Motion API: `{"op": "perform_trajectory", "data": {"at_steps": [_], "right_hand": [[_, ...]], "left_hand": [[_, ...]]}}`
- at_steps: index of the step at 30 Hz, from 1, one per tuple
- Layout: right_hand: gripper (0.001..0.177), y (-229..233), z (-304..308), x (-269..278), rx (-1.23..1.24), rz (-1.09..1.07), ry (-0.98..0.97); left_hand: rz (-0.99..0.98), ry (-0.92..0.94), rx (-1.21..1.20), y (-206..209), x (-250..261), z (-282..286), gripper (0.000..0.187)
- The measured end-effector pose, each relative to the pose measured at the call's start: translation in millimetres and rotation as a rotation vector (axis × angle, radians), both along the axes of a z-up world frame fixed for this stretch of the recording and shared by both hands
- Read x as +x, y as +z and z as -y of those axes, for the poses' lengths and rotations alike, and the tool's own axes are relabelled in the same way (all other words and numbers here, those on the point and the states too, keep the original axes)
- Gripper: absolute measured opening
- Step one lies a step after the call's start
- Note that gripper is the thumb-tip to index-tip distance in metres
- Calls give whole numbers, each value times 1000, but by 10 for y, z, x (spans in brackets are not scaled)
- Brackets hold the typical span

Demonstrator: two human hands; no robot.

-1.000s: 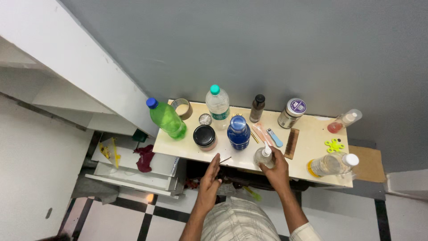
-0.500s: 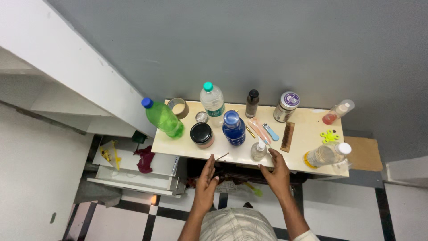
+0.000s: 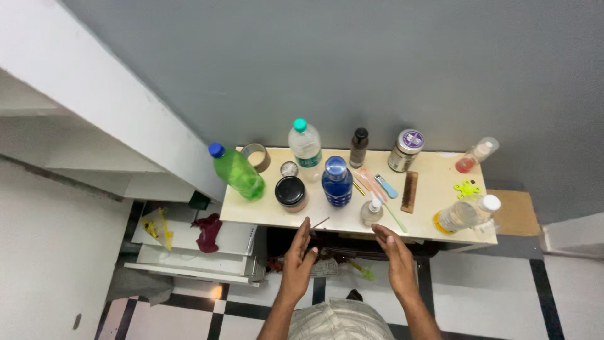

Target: The person repeatedly opens a wall cabinet and transfers various personal care items, including bottles, a comb, and a jar, from the shelves to a small table. The person handles each item individually and places them on the table surface.

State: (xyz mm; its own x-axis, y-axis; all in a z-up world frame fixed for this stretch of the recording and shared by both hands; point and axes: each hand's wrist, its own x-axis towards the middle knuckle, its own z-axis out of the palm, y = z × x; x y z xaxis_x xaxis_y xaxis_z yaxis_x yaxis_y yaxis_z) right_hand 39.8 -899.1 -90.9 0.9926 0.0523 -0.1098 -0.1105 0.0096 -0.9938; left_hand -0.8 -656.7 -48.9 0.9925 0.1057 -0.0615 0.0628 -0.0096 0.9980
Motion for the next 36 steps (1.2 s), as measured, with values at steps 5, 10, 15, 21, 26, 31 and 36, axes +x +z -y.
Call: {"op": "perform_trajectory", "data": {"at_steps": [5,10,15,21,26,31,36], "right_hand": [[68,30,-332,-17,82,6,110],[67,116,-767,-69,70,8,222],[71,196,-1258,-188,109,-64,313],[73,219,-1899,-425,180,-133,380],[76,231,-2380,-645,98,-162,428],[79,225,-2819,-833,100,-129,488],[77,258,-3207,-1021,79,-81,516]], "left_hand": [[23,113,-69,-77,-163,-336,59],[78,193,-118,-180,-401,-739,59],[105,258,-122,-135,-691,-1119,62],[109,338,-114,-123,-1132,-1673,62],[100,402,-136,-137,-1497,-2173,67],[157,478,-173,-203,-1846,-2579,71],[136,521,-166,-236,-2214,-2904,71]]}}
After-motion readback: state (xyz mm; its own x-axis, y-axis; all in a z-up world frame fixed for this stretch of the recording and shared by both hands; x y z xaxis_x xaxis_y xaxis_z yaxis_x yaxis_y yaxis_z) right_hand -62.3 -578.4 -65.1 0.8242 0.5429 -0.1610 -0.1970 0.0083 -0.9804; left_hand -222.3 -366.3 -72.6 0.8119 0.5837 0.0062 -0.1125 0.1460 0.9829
